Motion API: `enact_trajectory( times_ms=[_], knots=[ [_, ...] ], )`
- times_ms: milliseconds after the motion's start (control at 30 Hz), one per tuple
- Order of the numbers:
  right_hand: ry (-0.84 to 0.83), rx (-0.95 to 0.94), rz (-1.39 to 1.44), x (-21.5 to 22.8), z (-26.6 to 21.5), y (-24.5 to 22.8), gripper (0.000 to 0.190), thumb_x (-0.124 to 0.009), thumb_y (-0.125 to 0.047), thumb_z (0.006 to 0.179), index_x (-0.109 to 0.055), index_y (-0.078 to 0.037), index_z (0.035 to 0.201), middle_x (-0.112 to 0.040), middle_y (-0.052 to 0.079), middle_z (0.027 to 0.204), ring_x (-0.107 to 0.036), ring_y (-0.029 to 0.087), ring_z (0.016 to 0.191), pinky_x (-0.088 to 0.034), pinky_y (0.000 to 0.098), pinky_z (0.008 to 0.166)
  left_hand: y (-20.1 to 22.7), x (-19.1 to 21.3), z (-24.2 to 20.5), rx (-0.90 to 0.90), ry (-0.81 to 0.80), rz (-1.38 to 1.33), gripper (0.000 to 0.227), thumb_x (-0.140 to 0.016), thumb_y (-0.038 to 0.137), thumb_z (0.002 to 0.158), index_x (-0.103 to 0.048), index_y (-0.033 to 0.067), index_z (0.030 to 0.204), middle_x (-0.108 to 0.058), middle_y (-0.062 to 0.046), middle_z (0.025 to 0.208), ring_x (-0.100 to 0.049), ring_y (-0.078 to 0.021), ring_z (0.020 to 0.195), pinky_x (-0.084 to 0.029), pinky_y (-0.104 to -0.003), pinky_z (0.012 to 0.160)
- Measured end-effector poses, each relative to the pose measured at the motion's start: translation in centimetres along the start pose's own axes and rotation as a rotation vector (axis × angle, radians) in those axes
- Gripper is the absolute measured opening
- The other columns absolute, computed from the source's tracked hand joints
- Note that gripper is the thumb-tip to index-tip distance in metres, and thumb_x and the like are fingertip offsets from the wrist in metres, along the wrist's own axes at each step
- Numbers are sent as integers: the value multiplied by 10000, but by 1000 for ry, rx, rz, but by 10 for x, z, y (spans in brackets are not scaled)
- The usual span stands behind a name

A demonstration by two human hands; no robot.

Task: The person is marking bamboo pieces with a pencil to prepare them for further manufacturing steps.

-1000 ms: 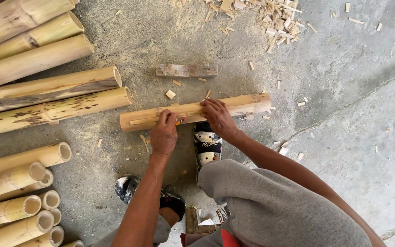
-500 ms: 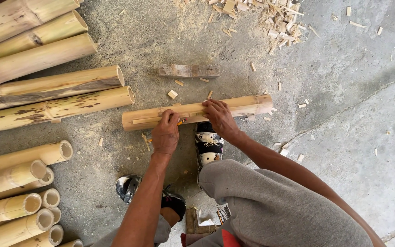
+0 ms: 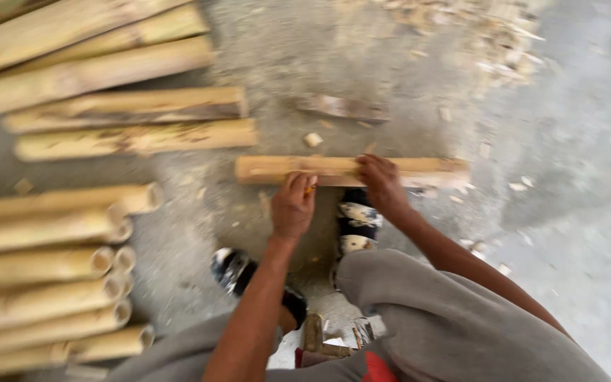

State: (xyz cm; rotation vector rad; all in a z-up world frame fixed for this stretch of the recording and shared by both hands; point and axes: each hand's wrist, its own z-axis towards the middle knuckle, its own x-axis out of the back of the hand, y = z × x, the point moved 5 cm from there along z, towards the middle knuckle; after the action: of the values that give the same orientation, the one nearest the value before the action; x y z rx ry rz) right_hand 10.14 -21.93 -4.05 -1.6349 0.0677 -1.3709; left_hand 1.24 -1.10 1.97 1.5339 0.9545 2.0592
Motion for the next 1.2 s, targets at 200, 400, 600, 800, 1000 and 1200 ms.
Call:
enact_trajectory(
  times_ms=[200, 400, 600, 800, 1000, 1200],
  knots=[
    [-43, 27, -3, -6, -1, 13, 77, -660, -99, 1055, -665, -49, 996, -720, 132, 1244, -665, 298, 1248, -469, 488, 1102, -59, 105, -21, 570, 454, 68, 504, -510, 407, 1088, -668, 28, 796, -636, -118, 665, -627, -263, 611, -475, -392, 582],
    [-49, -27, -34, 6, 3, -1, 124, -647, -125, 1021, -679, -10, 1055, -721, 133, 1274, -642, 313, 1267, -449, 476, 1103, -96, 124, -27, 857, 399, -420, 591, -515, 532, 1040, -714, 20, 822, -616, -36, 596, -559, -125, 513, -449, -292, 476],
    [-67, -25, -34, 11, 7, -11, 170, -626, -122, 1042, -669, 29, 1109, -709, 165, 1273, -621, 343, 1286, -437, 487, 1114, -86, 112, -28, 637, 411, -429, 246, -724, 259, 997, -743, 14, 986, -652, -15, 762, -557, -57, 658, -454, -225, 559],
    [-110, -50, -61, -2, -1, 12, 189, -587, -176, 1089, -673, -16, 1141, -720, 155, 1273, -626, 321, 1305, -436, 484, 1162, -83, 99, -28, 558, 380, -469, 102, -718, 110, 985, -720, 12, 1014, -663, 10, 821, -546, -33, 693, -460, -218, 592],
    [-103, -46, -45, -5, -2, 18, 225, -571, -207, 1094, -674, -22, 1170, -721, 158, 1256, -622, 327, 1306, -439, 482, 1163, -80, 90, -25, 521, 337, -454, 95, -702, 105, 1006, -719, 11, 1003, -660, 8, 827, -548, -39, 710, -455, -222, 598],
    [-92, -36, -75, -5, -3, 17, 219, -599, -209, 1084, -682, -26, 1169, -719, 151, 1278, -629, 316, 1308, -449, 477, 1147, -82, 84, -24, 547, 303, -417, 106, -697, 122, 1001, -727, 20, 1012, -675, 4, 823, -562, -42, 692, -468, -233, 585]
  ],
)
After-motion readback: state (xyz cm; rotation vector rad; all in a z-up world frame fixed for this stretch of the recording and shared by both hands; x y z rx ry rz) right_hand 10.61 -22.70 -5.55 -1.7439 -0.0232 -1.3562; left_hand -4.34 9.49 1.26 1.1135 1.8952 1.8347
